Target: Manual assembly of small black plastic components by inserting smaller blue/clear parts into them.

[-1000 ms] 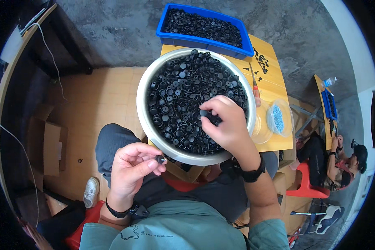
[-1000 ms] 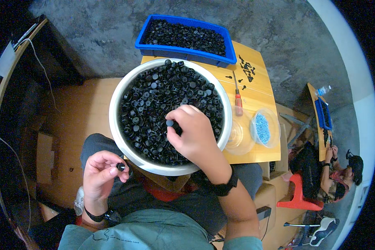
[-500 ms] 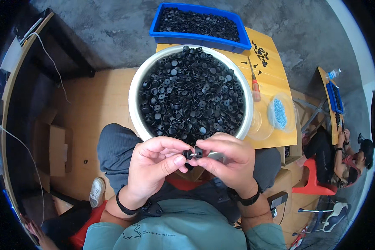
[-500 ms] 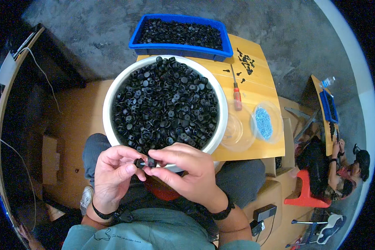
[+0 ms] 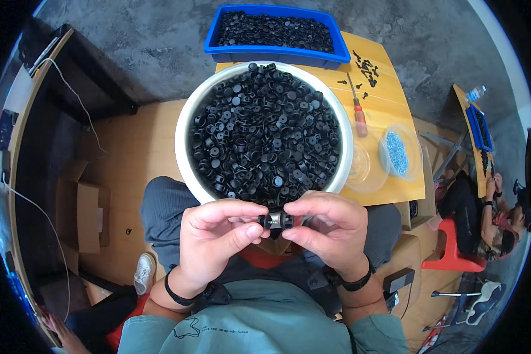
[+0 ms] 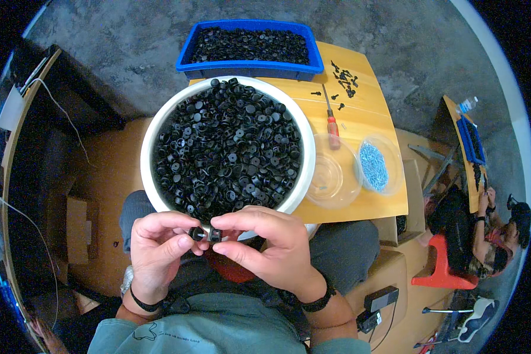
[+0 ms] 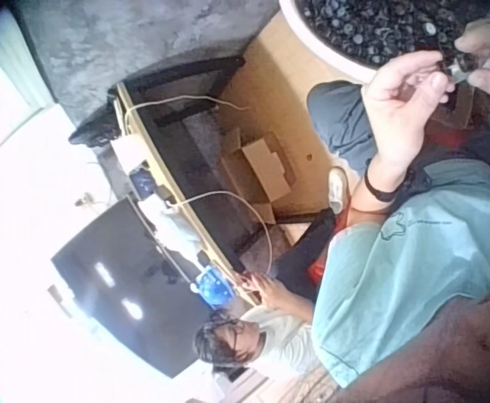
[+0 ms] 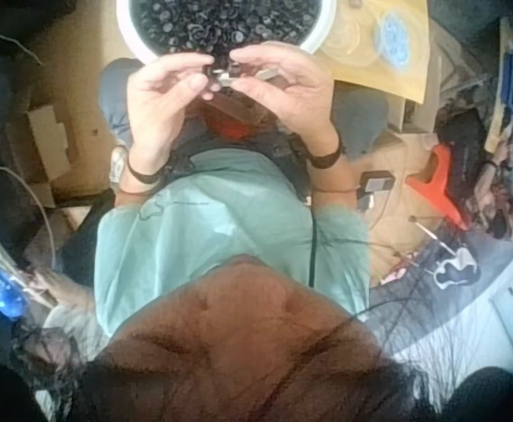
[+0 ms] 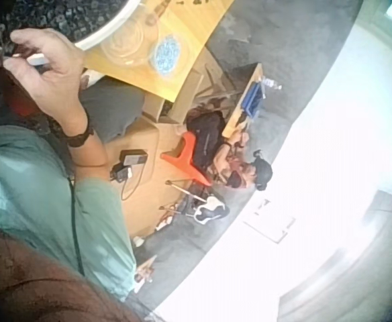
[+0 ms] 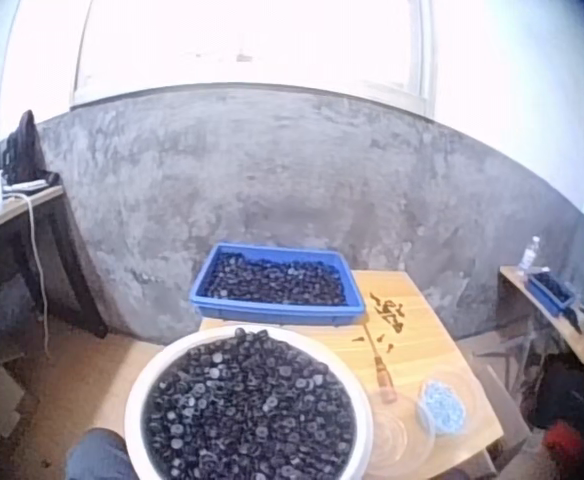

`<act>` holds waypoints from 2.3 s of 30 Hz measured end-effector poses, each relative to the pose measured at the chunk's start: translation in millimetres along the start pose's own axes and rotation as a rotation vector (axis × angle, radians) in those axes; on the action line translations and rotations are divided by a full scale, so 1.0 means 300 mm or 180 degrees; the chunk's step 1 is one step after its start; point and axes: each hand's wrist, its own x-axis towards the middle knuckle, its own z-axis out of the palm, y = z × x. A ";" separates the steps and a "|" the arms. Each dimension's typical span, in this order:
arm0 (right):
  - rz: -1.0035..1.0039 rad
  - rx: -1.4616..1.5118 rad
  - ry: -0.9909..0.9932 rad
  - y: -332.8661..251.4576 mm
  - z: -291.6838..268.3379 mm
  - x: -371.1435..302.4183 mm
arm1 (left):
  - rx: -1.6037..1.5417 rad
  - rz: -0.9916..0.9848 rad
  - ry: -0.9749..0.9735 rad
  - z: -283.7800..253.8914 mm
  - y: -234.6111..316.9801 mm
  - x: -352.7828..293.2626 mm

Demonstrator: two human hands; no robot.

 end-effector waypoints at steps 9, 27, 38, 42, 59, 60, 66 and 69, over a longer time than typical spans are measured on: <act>0.0090 0.0197 -0.0116 0.009 0.006 0.001 | -0.0002 -0.0044 0.0156 0.035 0.021 0.004; 0.0157 0.0193 -0.0151 0.026 0.020 0.010 | 0.0365 0.0034 0.0446 0.029 0.010 0.016; 0.0040 0.0063 -0.0167 0.032 0.016 0.013 | 0.0135 -0.0069 0.0291 0.012 0.006 0.018; -0.0369 -0.0361 -0.0196 0.032 0.013 0.028 | 0.0132 -0.0162 0.0320 0.013 0.010 0.023; -0.0900 -0.1327 0.0008 -0.008 0.045 0.001 | -0.0119 -0.0083 0.0194 -0.003 -0.032 0.009; -0.0728 -0.1158 -0.0083 -0.011 0.041 -0.003 | -0.0118 -0.0090 0.0184 0.002 -0.030 0.004; -0.0349 -0.0475 -0.0206 -0.020 0.032 -0.009 | 0.1114 0.0411 -0.0083 0.015 0.020 0.011; -0.0481 -0.0503 -0.0253 -0.023 0.021 -0.017 | 0.2062 0.0699 -0.0595 -0.002 0.052 0.028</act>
